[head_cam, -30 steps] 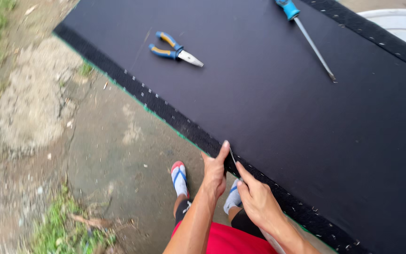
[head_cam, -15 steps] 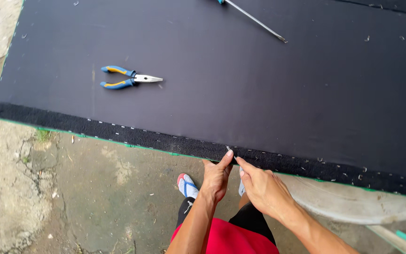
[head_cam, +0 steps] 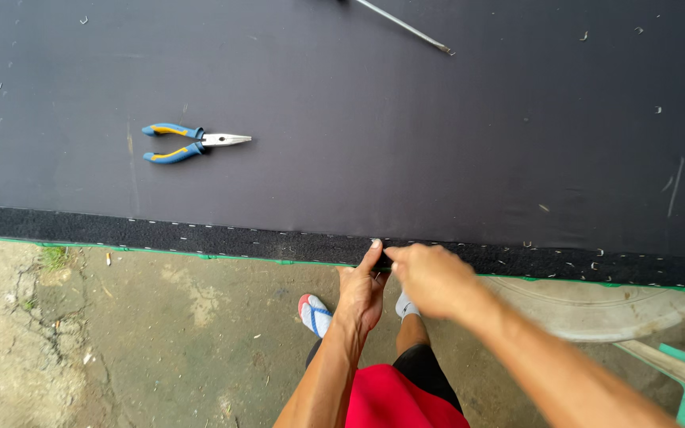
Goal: The person uses a flathead screwdriver to pry up and remove staples from the black fabric border of a large board. They work along the edge, lifting each staple and pulling it out by hand.
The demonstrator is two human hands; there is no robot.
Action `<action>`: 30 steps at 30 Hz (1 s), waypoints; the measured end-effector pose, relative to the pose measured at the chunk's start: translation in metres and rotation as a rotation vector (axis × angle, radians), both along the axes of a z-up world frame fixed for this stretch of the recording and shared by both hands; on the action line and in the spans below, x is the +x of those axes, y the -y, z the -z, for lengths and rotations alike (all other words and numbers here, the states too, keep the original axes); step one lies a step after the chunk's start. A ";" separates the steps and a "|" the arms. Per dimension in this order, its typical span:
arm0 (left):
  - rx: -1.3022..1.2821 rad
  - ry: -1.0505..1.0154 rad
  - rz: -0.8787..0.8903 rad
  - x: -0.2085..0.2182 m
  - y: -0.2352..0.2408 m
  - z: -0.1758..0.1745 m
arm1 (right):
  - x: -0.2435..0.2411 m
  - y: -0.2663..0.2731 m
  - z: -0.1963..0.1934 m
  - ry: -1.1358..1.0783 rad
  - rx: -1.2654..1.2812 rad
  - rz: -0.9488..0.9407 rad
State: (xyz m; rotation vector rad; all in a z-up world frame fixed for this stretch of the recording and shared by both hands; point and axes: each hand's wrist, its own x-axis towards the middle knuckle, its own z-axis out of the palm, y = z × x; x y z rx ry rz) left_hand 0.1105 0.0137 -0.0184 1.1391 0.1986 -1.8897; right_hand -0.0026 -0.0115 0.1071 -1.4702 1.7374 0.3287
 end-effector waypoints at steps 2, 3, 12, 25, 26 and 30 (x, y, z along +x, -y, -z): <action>-0.023 0.028 0.028 0.000 -0.002 -0.003 | 0.014 -0.030 0.011 -0.042 -0.111 0.057; -0.037 0.045 0.042 0.001 -0.001 -0.002 | 0.021 -0.044 0.020 -0.059 -0.169 0.086; -0.058 0.015 -0.018 0.004 0.003 0.003 | 0.040 -0.059 0.034 -0.061 -0.279 0.255; -0.038 -0.028 -0.011 0.003 0.004 0.007 | 0.013 -0.008 -0.006 -0.078 -0.046 0.033; -0.031 -0.037 -0.035 0.002 0.003 0.008 | 0.013 -0.007 -0.006 -0.089 -0.040 0.017; 0.013 0.062 -0.016 -0.003 -0.004 0.011 | 0.023 -0.026 0.011 0.016 0.010 0.217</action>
